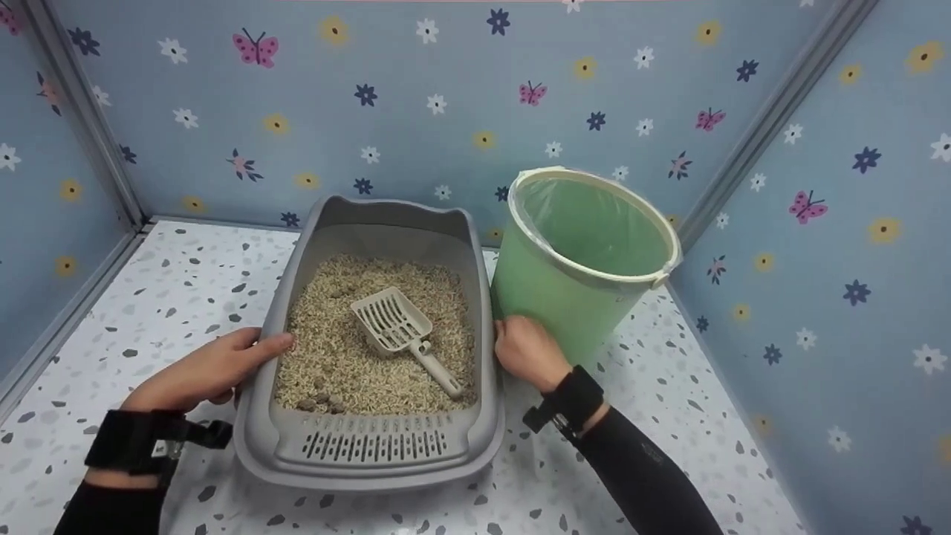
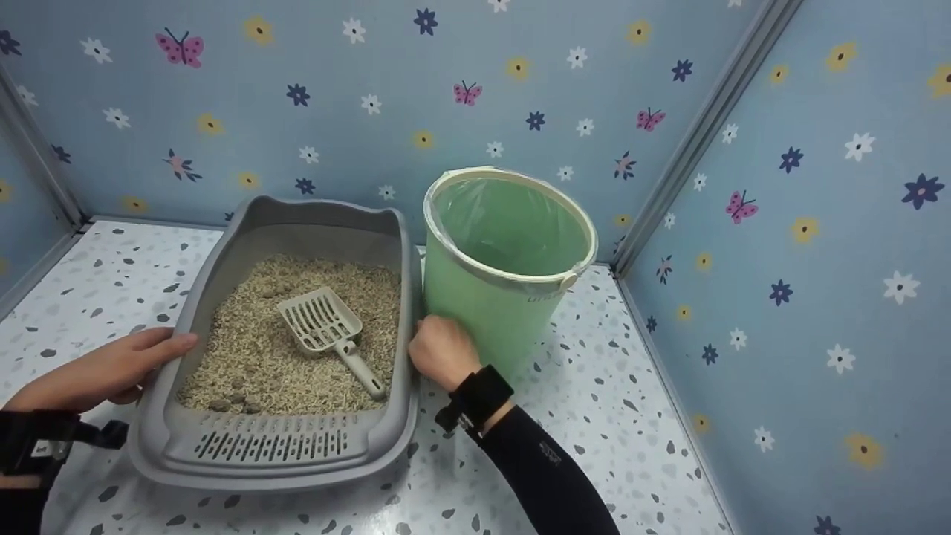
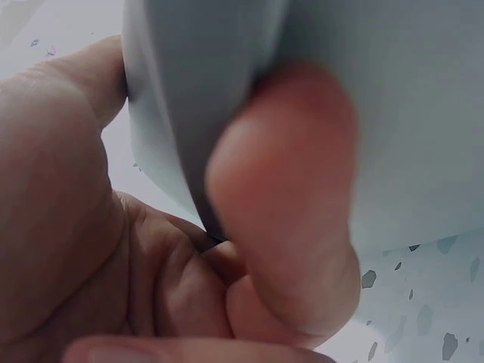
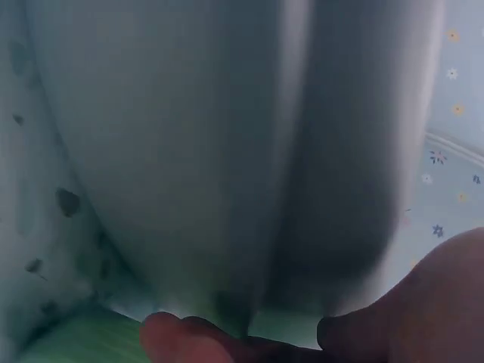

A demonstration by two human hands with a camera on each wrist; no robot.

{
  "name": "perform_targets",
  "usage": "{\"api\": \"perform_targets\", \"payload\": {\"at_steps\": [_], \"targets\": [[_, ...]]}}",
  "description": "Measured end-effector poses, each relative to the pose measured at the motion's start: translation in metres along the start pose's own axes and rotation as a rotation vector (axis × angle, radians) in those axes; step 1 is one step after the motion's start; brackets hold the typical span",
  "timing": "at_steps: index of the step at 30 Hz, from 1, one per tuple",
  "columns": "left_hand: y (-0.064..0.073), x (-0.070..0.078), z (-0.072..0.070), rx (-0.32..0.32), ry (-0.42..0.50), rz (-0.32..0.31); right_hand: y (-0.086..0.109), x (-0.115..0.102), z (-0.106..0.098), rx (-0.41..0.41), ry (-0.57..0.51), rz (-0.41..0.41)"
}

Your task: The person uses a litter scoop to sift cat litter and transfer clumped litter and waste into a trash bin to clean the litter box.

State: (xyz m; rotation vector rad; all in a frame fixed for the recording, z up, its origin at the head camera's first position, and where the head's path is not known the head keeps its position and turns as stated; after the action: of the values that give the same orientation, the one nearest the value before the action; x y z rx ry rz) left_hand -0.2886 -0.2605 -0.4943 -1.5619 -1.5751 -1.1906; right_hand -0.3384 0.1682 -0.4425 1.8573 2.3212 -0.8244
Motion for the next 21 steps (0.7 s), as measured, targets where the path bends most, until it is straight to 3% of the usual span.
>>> {"api": "perform_targets", "payload": {"at_steps": [6,12,19,20,21], "targets": [[0.006,0.002,0.000,0.007,-0.047,-0.036,0.005,0.017,0.025,-0.015,-0.159,0.125],[0.028,0.009,0.010,-0.025,-0.107,-0.001,0.009,0.023,0.035,0.026,-0.305,0.216],[0.043,0.012,0.021,0.022,-0.110,0.017,0.014,0.021,0.036,0.041,-0.349,0.209],[0.043,0.012,0.021,0.017,-0.093,0.020,0.015,0.020,0.036,0.055,-0.339,0.178],[0.042,0.012,0.022,0.012,-0.080,0.025,0.017,0.017,0.036,0.077,-0.286,0.069]]}}
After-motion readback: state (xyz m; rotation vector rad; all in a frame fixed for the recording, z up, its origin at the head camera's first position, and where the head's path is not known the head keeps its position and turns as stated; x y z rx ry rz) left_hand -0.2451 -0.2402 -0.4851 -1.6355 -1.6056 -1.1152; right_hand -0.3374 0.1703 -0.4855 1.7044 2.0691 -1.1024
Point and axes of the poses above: each hand's wrist, its own y-axis away from the middle knuckle, its own z-axis out of the palm, x = y × z, the point moved 4 cm from there along -y, towards the middle knuckle, and after that the axes turned 14 degrees about x, right-handed, at the moved point
